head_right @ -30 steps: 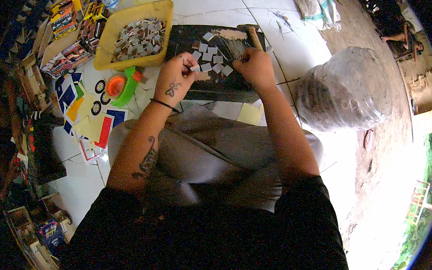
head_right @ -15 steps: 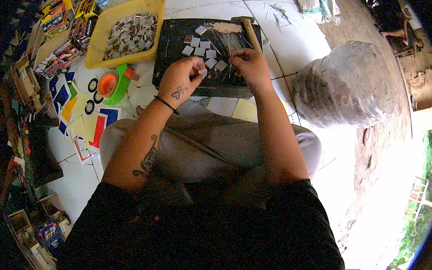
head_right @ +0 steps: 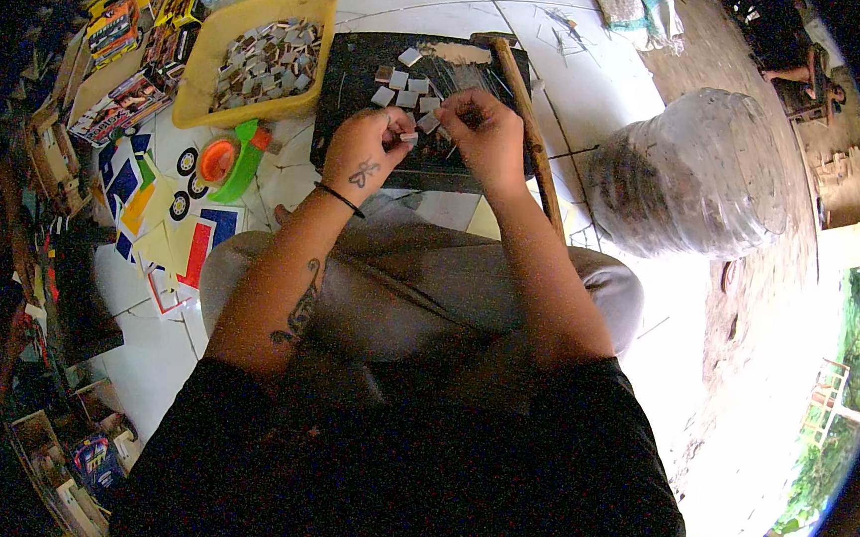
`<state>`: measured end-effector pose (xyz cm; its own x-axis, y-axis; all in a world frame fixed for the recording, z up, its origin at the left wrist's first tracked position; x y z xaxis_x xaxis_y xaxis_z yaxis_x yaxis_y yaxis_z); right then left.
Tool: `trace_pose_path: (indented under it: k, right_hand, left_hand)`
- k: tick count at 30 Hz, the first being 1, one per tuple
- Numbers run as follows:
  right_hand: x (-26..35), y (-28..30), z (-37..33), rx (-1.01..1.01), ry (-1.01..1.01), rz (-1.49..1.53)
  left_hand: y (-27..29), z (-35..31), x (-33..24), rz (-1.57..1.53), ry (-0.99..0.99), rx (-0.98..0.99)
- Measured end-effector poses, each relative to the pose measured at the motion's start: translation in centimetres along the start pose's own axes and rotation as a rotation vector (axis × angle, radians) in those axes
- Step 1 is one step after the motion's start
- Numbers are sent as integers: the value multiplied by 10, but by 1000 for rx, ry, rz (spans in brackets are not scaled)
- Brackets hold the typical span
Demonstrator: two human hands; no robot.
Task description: The person sits on the floor and repeatedly places small white square tiles on a black board, then strikes them with a hammer. The person adjusts the tiles between strikes and continues the process for the duration of the clip.
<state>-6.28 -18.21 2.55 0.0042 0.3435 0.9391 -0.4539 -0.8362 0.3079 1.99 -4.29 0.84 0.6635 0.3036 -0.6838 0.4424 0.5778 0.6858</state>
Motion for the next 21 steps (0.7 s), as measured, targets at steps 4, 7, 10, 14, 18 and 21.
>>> trace_pose_path:
  k: [4,7,10,14,18,21]
  right_hand:
    - [16,-12,-7,18,44,-173]
    - [25,-17,-9,18,98,-221]
    - [30,-19,-9,15,150,-262]
    - [33,-20,-9,32,216,-361]
    - [34,-18,-9,33,212,-393]
    - [36,-19,-8,41,212,-400]
  left_hand:
    - [-1,2,5,-111,66,28]
    - [0,3,5,-83,71,18]
    - [1,3,4,-51,71,9]
    - [0,3,4,-52,70,17]
    - [-1,4,5,-61,76,35]
    - [-1,3,5,-63,80,39]
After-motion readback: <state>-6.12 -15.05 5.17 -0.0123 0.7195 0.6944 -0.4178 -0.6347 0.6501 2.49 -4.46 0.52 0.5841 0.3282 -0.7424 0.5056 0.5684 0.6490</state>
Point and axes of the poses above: each hand's wrist, its own z-axis towards the middle knuckle, its own y-axis out of the back of the hand, x = y × z, the point moved 4 cm from there along z, towards the middle knuckle, and after that the axes turned 6 degrees about x, right-handed, at the moved point
